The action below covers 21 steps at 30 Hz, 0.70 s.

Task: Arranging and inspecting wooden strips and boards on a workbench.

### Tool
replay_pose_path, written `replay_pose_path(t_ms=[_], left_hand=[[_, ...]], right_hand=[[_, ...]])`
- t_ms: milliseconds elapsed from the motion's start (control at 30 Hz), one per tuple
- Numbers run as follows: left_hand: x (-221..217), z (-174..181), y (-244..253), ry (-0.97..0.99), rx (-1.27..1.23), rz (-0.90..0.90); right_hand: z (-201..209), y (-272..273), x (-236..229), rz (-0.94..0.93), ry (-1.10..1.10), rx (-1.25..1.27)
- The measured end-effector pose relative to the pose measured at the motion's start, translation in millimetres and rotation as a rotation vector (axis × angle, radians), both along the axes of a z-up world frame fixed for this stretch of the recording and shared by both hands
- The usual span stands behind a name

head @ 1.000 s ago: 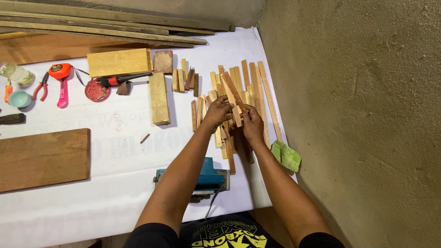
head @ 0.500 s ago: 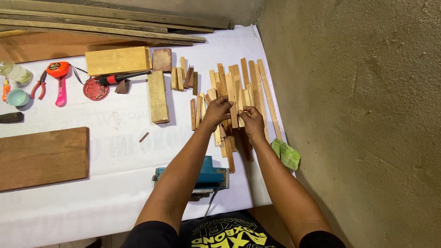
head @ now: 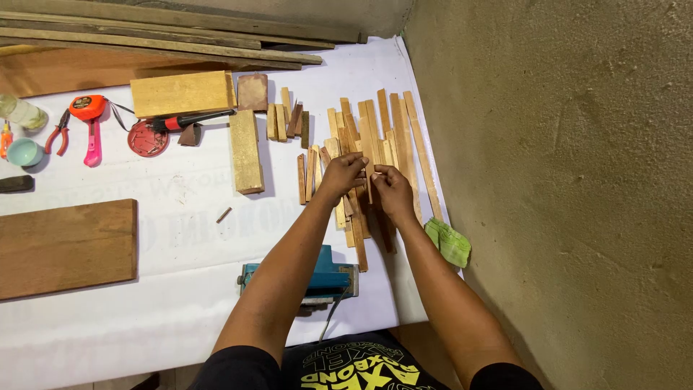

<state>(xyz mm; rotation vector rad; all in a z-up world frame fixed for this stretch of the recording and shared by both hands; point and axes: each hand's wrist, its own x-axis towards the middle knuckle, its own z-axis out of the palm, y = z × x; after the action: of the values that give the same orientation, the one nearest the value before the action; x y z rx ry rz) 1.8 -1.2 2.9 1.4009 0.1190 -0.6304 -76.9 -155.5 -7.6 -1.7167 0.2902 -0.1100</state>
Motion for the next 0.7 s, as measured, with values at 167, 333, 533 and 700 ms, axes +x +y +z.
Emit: replay_pose_path(t_ms=[167, 333, 533, 700], left_hand=[[1.7, 43.2, -1.7, -0.022, -0.097, -0.036], [5.7, 58.1, -0.5, 0.025, -0.195, -0.078], [-1.3, 62.8, 1.9, 0.015, -0.129, -0.047], [-3.4, 47.5, 4.2, -0.077, -0.138, 0.008]], right_hand=[[40.4, 2.5, 1.3, -0.041, -0.066, 0.345], [48.0, 0.9, 3.7, -0.059, -0.080, 0.483], [44.5, 11.4, 1.1, -0.054, -0.034, 0.298], [18.4, 11.3, 2.9, 0.027, 0.059, 0.584]])
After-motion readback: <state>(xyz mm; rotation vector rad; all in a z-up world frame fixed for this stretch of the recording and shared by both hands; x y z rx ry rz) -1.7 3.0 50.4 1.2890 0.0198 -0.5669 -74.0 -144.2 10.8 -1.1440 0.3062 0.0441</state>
